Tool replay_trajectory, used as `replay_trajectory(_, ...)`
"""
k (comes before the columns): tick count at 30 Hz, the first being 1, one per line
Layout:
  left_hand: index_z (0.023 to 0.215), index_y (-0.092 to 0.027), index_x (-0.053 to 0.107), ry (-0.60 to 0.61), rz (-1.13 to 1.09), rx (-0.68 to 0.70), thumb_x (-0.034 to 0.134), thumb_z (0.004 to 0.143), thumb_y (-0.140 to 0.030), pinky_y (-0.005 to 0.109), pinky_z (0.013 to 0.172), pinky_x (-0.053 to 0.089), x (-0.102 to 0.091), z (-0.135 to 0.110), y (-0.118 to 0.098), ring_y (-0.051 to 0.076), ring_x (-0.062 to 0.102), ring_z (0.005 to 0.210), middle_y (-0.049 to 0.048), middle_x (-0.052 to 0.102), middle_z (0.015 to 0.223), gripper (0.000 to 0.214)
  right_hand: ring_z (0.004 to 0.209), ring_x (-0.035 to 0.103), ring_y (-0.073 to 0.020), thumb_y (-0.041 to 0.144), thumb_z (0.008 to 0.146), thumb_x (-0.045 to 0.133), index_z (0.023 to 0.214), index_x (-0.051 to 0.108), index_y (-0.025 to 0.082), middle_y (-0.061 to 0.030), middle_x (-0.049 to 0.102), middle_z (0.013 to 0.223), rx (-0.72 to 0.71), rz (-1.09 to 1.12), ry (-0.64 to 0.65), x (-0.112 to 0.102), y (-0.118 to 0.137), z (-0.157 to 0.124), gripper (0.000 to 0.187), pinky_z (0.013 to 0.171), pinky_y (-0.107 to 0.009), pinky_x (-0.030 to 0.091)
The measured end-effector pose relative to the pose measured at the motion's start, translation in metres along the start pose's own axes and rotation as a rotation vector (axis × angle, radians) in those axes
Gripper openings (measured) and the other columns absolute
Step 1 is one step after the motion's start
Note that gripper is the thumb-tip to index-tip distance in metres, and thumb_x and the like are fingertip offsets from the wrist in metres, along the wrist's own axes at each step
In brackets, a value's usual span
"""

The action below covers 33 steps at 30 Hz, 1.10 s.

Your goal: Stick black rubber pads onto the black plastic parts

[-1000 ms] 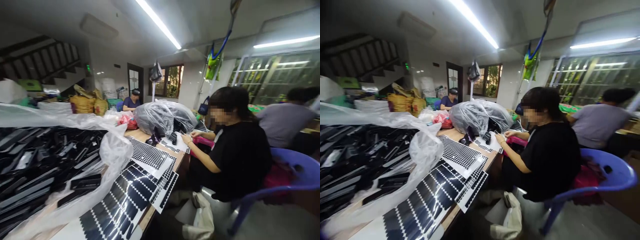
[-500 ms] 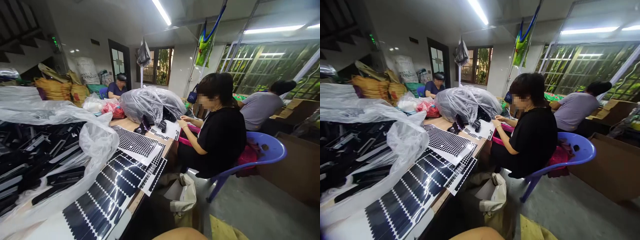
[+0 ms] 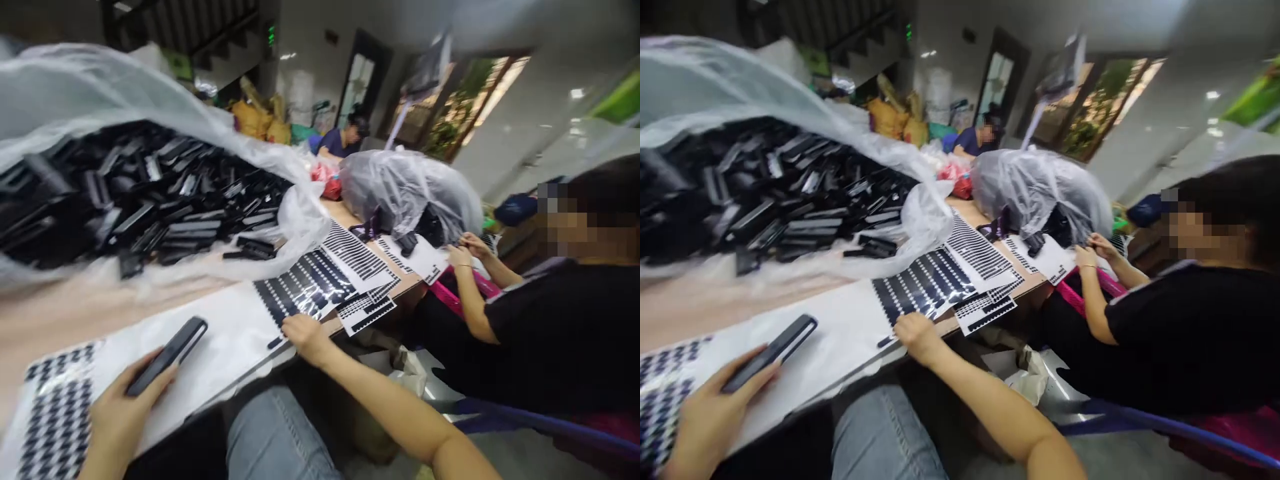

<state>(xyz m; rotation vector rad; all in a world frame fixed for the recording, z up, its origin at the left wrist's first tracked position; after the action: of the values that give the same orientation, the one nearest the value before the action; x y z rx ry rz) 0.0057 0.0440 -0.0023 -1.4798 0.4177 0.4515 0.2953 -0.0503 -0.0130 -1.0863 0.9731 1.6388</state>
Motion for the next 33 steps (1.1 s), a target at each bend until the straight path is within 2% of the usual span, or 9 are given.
replay_trajectory(3,0.109,-0.024,0.061,0.055,-0.204,-0.165,0.07,0.063,-0.04,0.039,0.077,0.054,0.0,-0.011,0.009,0.021,0.065,0.073,0.0007,0.067,0.08,0.05,0.104,0.053,-0.02,0.001,0.074,0.046,0.104,0.057,0.016,-0.0109,0.059,0.112,0.038,0.11,0.142,-0.021,-0.002,-0.014,0.035,0.094,-0.039,0.037)
replay_trajectory(5,0.109,-0.019,0.062,0.118,-0.208,-0.113,0.072,0.059,-0.041,0.039,0.08,0.052,0.003,-0.015,0.0,0.022,0.064,0.077,0.0039,0.067,0.086,0.055,0.107,0.051,-0.0214,0.006,0.075,0.048,0.107,0.056,0.016,-0.0108,0.057,0.116,0.154,0.188,0.203,-0.03,0.004,-0.017,0.035,0.095,-0.039,0.036)
replay_trajectory(7,0.11,-0.017,0.06,0.249,-0.218,-0.059,0.072,0.059,-0.042,0.038,0.077,0.052,0.01,-0.02,-0.013,0.022,0.065,0.074,0.0059,0.067,0.089,0.058,0.097,0.055,-0.0214,0.019,0.081,0.049,0.099,0.058,0.015,-0.0106,0.06,0.104,0.395,0.248,0.215,-0.032,0.016,-0.016,0.021,0.086,-0.036,0.042)
replay_trajectory(9,0.112,-0.017,0.058,0.412,-0.244,-0.037,0.07,0.062,-0.042,0.037,0.073,0.053,0.021,-0.024,-0.023,0.022,0.065,0.071,0.0066,0.067,0.092,0.057,0.086,0.058,-0.0218,0.029,0.083,0.05,0.092,0.058,0.013,-0.0106,0.061,0.092,0.62,0.256,0.219,-0.027,0.033,-0.012,0.02,0.077,-0.034,0.044)
replay_trajectory(13,0.107,-0.019,0.061,0.551,-0.104,0.071,0.068,0.063,-0.043,0.038,0.083,0.048,0.04,-0.027,-0.023,0.027,0.062,0.092,0.0075,0.065,0.105,0.05,0.087,0.058,-0.0238,0.025,0.083,0.052,0.094,0.056,0.012,-0.0125,0.059,0.093,0.791,0.23,0.216,-0.012,0.058,-0.005,0.018,0.075,-0.033,0.043)
replay_trajectory(19,0.11,-0.019,0.06,0.589,-0.058,0.101,0.066,0.066,-0.04,0.038,0.093,0.041,0.044,-0.023,-0.015,0.027,0.056,0.105,0.0075,0.062,0.114,0.049,0.084,0.059,-0.0223,0.019,0.085,0.046,0.089,0.056,0.015,-0.0095,0.06,0.09,0.821,0.285,0.166,-0.01,0.057,-0.008,0.012,0.072,-0.031,0.042)
replay_trajectory(24,0.111,-0.019,0.059,0.653,-0.103,0.051,0.067,0.065,-0.038,0.038,0.089,0.044,0.041,-0.025,-0.019,0.027,0.058,0.099,0.0077,0.063,0.11,0.051,0.085,0.058,-0.0231,0.026,0.083,0.051,0.093,0.055,0.014,-0.011,0.059,0.094,0.812,0.291,0.127,-0.008,0.053,-0.013,0.017,0.073,-0.032,0.042)
replay_trajectory(28,0.117,-0.019,0.055,0.661,-0.12,0.062,0.066,0.065,-0.035,0.04,0.089,0.044,0.04,-0.025,-0.016,0.027,0.058,0.1,0.0084,0.061,0.113,0.056,0.077,0.057,-0.0223,0.023,0.083,0.048,0.08,0.056,0.017,-0.0093,0.059,0.086,0.814,0.327,0.156,-0.01,0.052,-0.015,0.011,0.069,-0.033,0.041)
replay_trajectory(33,0.115,-0.019,0.057,0.658,-0.157,0.064,0.068,0.064,-0.033,0.041,0.09,0.044,0.041,-0.026,-0.011,0.027,0.058,0.099,0.0078,0.062,0.111,0.054,0.072,0.055,-0.017,0.034,0.082,0.049,0.077,0.056,0.018,-0.0036,0.06,0.078,0.748,0.795,0.012,-0.018,0.061,-0.002,0.018,0.066,-0.029,0.042)
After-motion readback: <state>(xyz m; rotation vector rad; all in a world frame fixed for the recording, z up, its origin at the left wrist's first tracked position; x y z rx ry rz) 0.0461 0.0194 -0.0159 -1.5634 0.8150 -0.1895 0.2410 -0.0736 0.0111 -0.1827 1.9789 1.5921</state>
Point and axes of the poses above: each hand's wrist, its own z-axis towards the middle knuckle, its own x-axis out of the palm, y = z × x, the point moved 1 cm from there along z, towards the middle knuckle
